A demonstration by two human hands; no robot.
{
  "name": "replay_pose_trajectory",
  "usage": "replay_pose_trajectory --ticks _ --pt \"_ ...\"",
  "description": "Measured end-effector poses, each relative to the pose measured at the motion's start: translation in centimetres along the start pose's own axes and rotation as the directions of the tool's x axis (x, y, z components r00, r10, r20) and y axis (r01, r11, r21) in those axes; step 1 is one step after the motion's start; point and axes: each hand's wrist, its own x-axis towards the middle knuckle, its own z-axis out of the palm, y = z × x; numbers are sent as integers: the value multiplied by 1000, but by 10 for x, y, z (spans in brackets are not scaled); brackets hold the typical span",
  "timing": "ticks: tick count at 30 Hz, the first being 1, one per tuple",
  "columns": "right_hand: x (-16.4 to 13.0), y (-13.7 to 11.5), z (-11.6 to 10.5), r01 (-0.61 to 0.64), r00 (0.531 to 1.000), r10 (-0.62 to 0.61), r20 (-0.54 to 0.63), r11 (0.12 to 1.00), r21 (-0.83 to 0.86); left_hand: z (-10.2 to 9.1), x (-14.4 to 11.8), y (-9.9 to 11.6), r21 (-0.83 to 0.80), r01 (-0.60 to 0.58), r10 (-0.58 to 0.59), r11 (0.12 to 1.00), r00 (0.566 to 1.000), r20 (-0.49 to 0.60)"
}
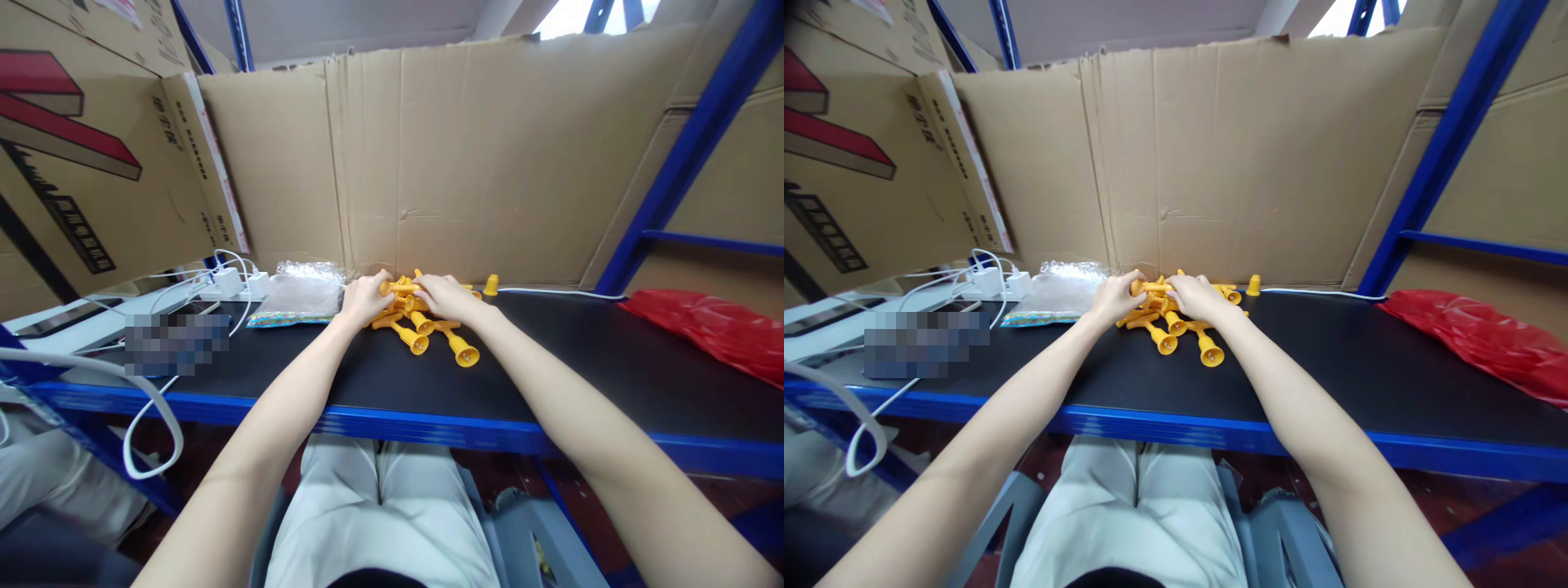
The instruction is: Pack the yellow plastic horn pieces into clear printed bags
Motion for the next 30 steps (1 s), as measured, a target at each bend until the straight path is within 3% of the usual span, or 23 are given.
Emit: replay_pose_trajectory --ticks 9,21,27,30 --pt "0 6 -5 48 995 -47 -92 999 6 2 1 -1 6 -15 15 1000 1000 -21" --pt "-2 4 -8 -18 1000 18 -3 1000 -9 1 1 -2 10 11 -11 1000 1000 -13" --pt "-5 30 -9 -111 993 111 -35 994 5 1 2 -5 -4 60 -60 998 998 -24" --pt "-11 54 -7 -229 969 225 -106 973 -31 3 3 -6 -16 80 -81 997 996 -46"
